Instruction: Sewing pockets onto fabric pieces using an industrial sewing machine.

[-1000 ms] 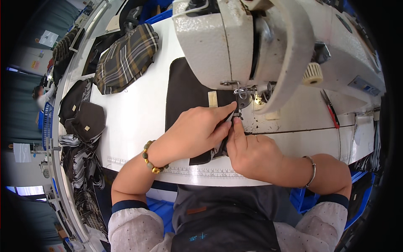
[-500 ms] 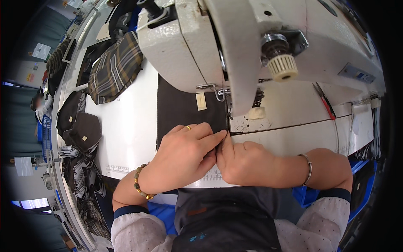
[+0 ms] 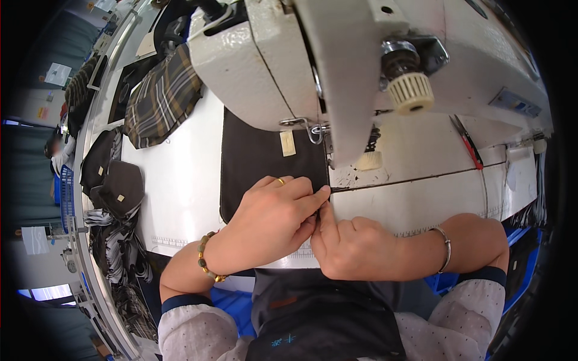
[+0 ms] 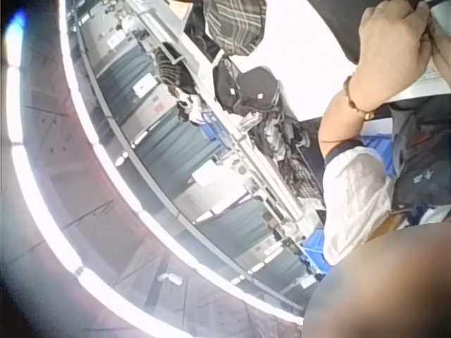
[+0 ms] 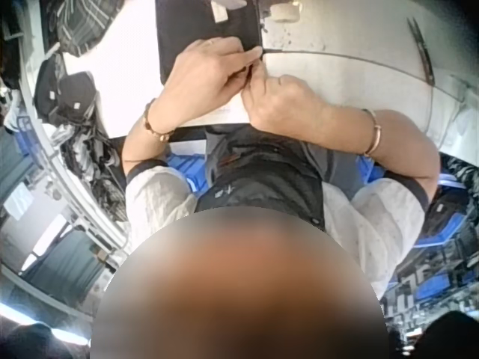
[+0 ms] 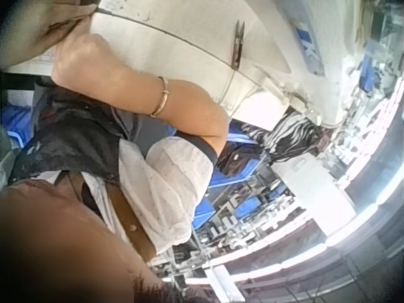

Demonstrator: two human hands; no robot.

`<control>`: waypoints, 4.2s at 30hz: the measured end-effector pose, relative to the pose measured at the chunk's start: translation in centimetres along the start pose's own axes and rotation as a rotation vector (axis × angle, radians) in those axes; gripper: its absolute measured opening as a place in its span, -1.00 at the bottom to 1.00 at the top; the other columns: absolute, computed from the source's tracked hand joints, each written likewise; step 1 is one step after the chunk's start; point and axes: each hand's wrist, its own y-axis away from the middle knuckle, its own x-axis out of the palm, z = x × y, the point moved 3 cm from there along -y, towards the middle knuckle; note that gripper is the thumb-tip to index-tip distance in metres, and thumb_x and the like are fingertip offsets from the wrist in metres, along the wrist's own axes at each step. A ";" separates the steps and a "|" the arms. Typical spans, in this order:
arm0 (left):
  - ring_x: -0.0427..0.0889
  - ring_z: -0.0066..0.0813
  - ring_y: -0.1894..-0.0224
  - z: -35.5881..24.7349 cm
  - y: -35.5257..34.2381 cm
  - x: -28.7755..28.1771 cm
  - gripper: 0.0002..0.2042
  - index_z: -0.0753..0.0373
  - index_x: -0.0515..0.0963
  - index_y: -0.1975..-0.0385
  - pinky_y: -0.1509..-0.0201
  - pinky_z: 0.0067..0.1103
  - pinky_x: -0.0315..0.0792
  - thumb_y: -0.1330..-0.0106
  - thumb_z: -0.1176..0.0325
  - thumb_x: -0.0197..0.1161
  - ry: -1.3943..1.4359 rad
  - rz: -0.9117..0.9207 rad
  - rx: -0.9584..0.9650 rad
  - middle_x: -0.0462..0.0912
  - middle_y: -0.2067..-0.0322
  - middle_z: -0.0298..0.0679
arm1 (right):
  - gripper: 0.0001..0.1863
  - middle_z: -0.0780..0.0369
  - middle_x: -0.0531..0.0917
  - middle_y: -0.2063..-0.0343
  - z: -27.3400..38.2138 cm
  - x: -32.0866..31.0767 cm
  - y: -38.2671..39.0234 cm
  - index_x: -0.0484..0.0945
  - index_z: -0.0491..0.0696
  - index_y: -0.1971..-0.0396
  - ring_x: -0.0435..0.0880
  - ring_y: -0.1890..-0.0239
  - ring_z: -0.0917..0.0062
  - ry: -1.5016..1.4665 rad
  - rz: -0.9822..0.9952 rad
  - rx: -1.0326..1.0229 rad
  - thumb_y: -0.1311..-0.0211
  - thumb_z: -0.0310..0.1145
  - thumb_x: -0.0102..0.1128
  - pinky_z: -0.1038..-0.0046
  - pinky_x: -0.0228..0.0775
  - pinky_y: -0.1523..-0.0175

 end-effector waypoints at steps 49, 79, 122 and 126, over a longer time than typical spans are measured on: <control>0.53 -0.53 0.51 4.1 -1.9 1.3 -0.78 0.20 0.70 0.33 0.51 -0.57 0.46 0.02 0.38 0.33 -0.359 -0.395 0.239 0.44 0.43 -0.38 | -0.68 -0.12 0.73 0.25 -3.8 1.4 -0.6 0.67 -0.31 0.33 0.57 0.68 0.60 -0.056 -0.050 0.075 0.08 -0.41 0.22 0.56 0.41 0.60; 0.53 -0.51 0.35 2.5 -1.8 0.5 -0.76 0.24 0.70 0.27 0.43 -0.61 0.48 -0.03 0.40 0.30 -0.402 -0.264 0.175 0.45 0.38 -0.38 | -0.64 -0.10 0.72 0.14 -2.9 1.9 -0.4 0.69 -0.27 0.16 0.47 0.75 0.65 -0.158 0.028 0.109 -0.03 -0.43 0.22 0.56 0.26 0.71; 0.56 -0.47 0.33 2.5 -3.0 2.0 -0.74 0.34 0.66 0.22 0.42 -0.57 0.50 -0.06 0.44 0.30 -0.475 -0.364 0.071 0.45 0.39 -0.31 | -0.71 -0.09 0.72 0.11 -4.3 3.2 -0.6 0.67 -0.24 0.23 0.55 0.73 0.57 -0.044 0.057 0.176 -0.03 -0.44 0.21 0.50 0.33 0.66; 0.56 -0.47 0.32 2.7 -3.1 2.1 -0.73 0.35 0.65 0.19 0.41 -0.58 0.50 -0.09 0.44 0.28 -0.479 -0.368 0.072 0.45 0.39 -0.30 | -0.71 -0.10 0.72 0.10 -4.3 3.2 -0.8 0.66 -0.24 0.23 0.55 0.73 0.56 -0.039 0.062 0.187 -0.05 -0.43 0.21 0.49 0.33 0.67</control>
